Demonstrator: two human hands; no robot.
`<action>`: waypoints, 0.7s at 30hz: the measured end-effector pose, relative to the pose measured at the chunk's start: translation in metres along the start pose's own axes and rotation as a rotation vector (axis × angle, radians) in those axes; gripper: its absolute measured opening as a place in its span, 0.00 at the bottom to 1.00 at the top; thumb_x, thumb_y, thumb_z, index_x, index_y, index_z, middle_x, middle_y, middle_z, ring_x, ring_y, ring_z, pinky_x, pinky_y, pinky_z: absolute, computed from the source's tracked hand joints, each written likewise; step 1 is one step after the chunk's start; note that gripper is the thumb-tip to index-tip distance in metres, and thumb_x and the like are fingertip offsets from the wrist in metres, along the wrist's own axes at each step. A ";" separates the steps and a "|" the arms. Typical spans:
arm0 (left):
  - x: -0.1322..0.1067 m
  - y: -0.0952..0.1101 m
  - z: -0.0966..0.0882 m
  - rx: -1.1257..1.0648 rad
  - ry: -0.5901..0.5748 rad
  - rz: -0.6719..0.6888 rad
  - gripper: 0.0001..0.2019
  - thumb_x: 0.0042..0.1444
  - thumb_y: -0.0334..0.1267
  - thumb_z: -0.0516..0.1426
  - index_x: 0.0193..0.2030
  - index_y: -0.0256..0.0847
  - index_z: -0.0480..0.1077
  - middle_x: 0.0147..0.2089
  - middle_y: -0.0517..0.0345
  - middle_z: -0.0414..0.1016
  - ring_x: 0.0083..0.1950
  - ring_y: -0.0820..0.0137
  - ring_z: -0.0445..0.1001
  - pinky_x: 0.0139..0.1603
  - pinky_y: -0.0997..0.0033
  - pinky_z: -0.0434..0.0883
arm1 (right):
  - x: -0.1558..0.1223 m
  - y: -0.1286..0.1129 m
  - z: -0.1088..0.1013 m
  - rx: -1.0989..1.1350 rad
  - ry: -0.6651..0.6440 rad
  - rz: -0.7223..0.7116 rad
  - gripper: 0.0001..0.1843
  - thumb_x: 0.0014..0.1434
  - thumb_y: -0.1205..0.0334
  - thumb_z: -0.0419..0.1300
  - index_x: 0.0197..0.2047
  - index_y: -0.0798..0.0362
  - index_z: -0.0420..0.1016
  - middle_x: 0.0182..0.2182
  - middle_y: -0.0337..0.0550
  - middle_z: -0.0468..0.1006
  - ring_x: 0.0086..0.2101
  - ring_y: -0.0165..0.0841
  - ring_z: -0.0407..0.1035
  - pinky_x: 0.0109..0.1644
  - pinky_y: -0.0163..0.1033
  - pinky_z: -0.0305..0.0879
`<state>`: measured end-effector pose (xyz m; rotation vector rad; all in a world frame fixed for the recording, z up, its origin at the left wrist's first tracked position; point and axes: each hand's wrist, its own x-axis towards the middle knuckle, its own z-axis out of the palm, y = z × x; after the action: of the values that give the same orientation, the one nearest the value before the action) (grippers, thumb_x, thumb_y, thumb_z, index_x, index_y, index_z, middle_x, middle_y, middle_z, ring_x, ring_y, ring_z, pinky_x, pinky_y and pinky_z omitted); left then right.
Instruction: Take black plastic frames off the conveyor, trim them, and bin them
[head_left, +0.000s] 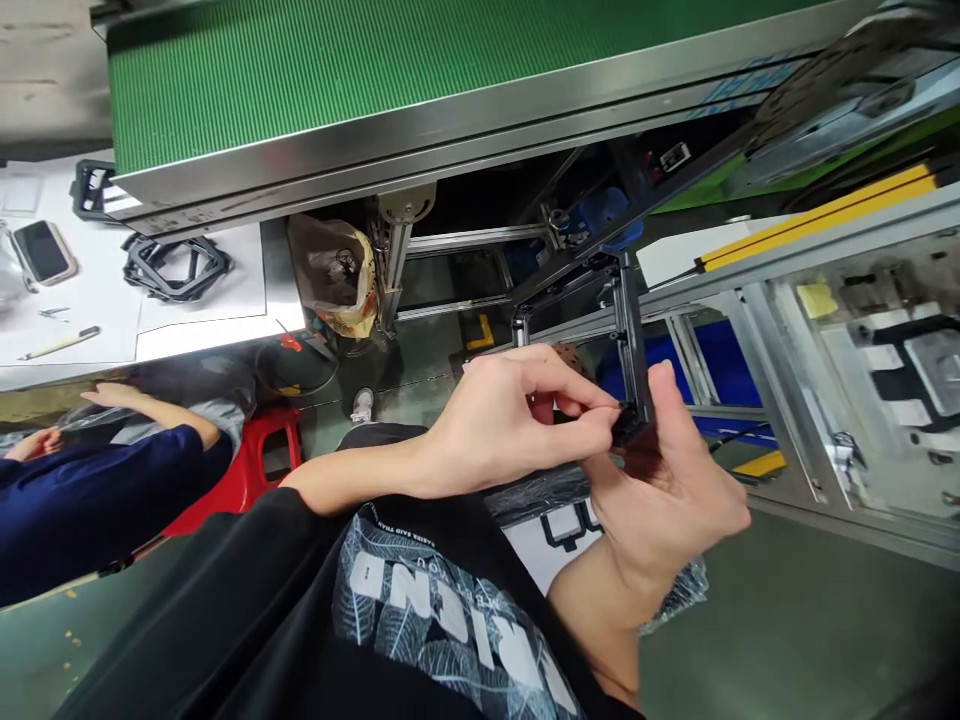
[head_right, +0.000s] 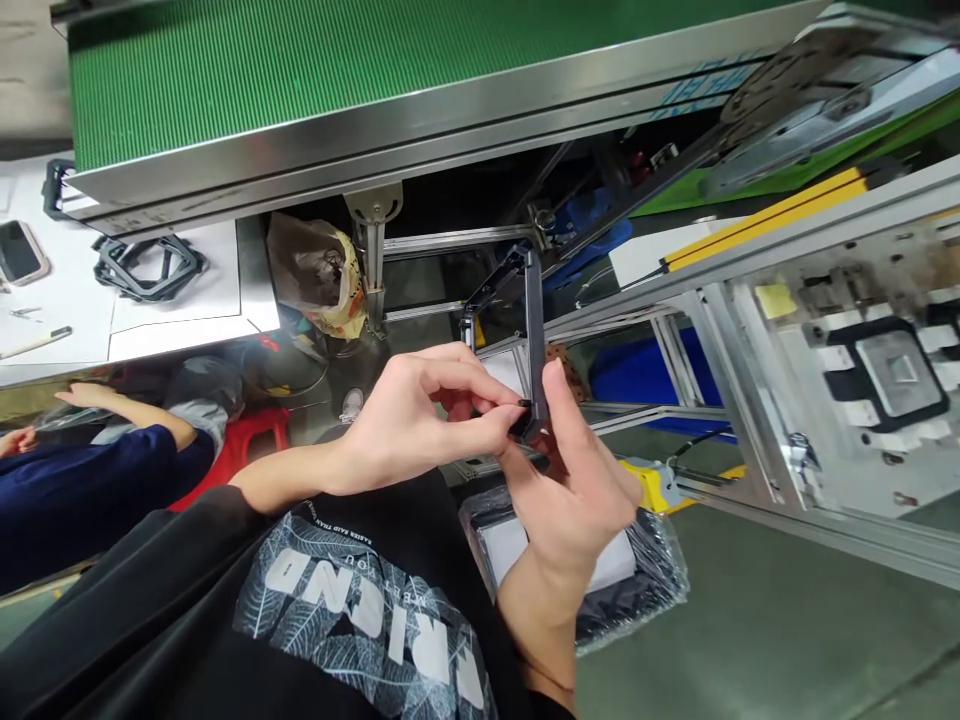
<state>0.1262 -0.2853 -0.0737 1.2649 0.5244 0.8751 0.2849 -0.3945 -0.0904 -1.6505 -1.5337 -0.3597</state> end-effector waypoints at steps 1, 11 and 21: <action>-0.001 0.000 -0.001 0.002 -0.002 -0.004 0.03 0.61 0.32 0.69 0.38 0.38 0.88 0.34 0.58 0.78 0.34 0.75 0.70 0.36 0.71 0.70 | 0.000 0.000 0.001 -0.001 0.000 -0.013 0.36 0.65 0.65 0.78 0.74 0.49 0.78 0.41 0.41 0.87 0.27 0.23 0.70 0.36 0.29 0.71; -0.005 0.007 -0.012 0.019 -0.061 -0.089 0.05 0.57 0.38 0.68 0.35 0.39 0.84 0.35 0.60 0.78 0.34 0.75 0.72 0.37 0.73 0.71 | 0.002 -0.005 0.010 -0.017 0.020 -0.140 0.41 0.65 0.68 0.77 0.77 0.37 0.75 0.48 0.42 0.88 0.29 0.31 0.79 0.35 0.33 0.77; -0.007 0.004 -0.012 0.020 -0.022 -0.065 0.06 0.55 0.37 0.68 0.31 0.40 0.77 0.33 0.62 0.74 0.33 0.75 0.68 0.36 0.72 0.66 | -0.006 -0.010 0.017 -0.012 0.045 -0.078 0.41 0.65 0.68 0.75 0.77 0.34 0.75 0.47 0.43 0.88 0.26 0.30 0.75 0.32 0.35 0.74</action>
<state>0.1122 -0.2835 -0.0737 1.2672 0.5553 0.8027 0.2688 -0.3872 -0.1007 -1.5849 -1.5685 -0.4458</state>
